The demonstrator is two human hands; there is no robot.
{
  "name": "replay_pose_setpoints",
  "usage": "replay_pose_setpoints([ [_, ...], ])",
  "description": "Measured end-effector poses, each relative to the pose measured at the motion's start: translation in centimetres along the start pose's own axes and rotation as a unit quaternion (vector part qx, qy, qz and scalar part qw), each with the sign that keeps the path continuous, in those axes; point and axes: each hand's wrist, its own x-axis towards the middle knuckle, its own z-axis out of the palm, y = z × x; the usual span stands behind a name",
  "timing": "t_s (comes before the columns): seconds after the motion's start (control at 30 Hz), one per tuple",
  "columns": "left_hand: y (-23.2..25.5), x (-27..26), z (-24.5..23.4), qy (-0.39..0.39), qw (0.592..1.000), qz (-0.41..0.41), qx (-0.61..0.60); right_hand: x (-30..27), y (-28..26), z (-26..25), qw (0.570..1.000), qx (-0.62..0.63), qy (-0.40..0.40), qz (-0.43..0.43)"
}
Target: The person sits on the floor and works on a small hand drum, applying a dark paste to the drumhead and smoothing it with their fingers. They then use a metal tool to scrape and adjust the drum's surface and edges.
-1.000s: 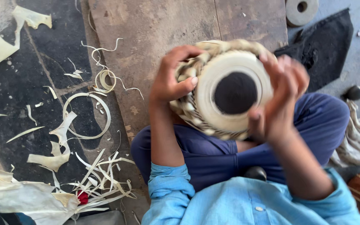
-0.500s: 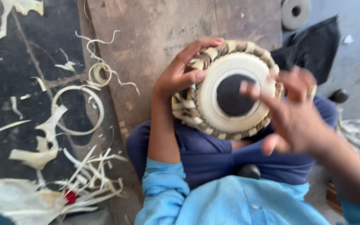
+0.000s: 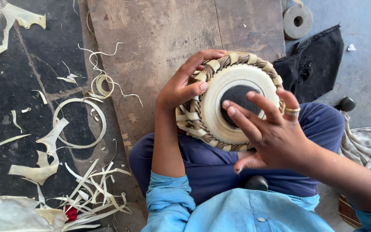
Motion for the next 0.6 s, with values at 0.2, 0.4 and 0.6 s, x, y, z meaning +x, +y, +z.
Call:
replay_pose_setpoints([
  [0.2,0.2,-0.3,0.0,-0.001,1.000,-0.015,-0.002,0.1,0.1,0.2,0.997,-0.062,-0.007,0.037],
  [0.4,0.4,-0.3,0.0,-0.005,1.000,-0.023,-0.011,-0.8,0.3,-0.3,0.992,-0.082,-0.021,0.095],
  [0.6,0.7,-0.3,-0.3,-0.012,1.000,-0.028,-0.007,-2.3,-3.5,-1.2,0.990,0.028,0.013,0.140],
])
